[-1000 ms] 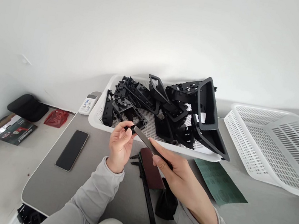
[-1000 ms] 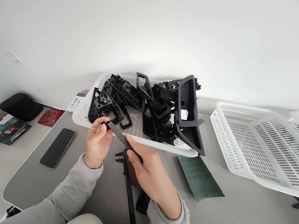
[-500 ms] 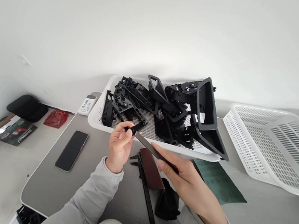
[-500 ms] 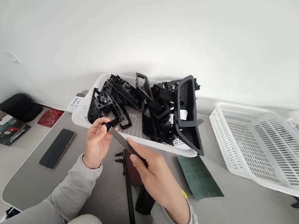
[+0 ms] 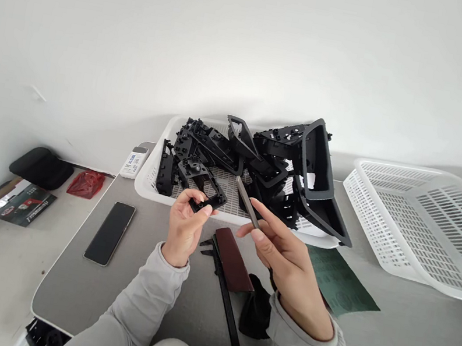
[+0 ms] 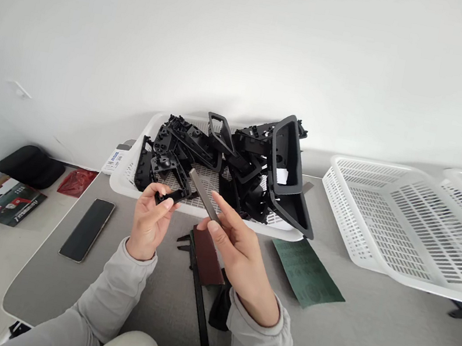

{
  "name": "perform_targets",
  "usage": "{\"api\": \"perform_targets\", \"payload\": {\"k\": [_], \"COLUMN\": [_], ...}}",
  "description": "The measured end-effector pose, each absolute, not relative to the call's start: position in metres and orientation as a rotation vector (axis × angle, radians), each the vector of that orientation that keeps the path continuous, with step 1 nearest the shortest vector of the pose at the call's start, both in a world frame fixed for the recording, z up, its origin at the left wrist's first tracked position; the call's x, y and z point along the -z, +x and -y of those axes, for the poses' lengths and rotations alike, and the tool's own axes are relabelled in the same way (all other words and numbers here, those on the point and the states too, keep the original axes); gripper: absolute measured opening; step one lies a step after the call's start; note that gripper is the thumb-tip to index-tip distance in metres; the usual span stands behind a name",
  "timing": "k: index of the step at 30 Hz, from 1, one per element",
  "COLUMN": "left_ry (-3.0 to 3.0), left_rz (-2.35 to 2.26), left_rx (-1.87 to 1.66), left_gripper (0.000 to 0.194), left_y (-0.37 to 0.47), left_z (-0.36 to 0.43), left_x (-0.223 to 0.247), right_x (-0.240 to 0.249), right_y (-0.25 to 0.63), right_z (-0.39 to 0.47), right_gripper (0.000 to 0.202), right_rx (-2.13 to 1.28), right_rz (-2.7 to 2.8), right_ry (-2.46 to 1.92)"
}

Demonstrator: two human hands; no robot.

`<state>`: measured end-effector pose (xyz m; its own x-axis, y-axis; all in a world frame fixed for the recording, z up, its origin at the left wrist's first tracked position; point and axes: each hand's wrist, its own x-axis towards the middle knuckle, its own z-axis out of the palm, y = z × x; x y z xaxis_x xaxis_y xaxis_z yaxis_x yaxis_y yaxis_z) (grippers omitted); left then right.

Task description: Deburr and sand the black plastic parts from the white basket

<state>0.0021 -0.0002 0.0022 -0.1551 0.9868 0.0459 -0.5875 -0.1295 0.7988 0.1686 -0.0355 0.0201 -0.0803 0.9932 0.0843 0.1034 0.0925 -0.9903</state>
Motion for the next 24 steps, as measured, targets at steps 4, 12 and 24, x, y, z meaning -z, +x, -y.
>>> {"api": "perform_targets", "payload": {"k": [4,12,24], "left_ry": [0.761,0.82,0.883], "left_rz": [-0.647,-0.625,-0.688], "left_rx": [-1.486,-1.301,-1.386], "left_gripper": [0.033,0.037,0.02], "left_y": [0.002,0.003,0.002], "left_z": [0.001,0.002,0.003], "left_x": [-0.004,-0.002,0.002], "right_x": [-0.013,-0.008,-0.013], "right_y": [0.159,0.145,0.147], "right_z": [0.029,0.032,0.033], "right_gripper": [0.05,0.037,0.036], "right_rx": [-1.214,-1.285,-1.078], "right_rz": [1.317,1.223,1.38], "right_ry": [-1.074,-1.064,-1.141]}}
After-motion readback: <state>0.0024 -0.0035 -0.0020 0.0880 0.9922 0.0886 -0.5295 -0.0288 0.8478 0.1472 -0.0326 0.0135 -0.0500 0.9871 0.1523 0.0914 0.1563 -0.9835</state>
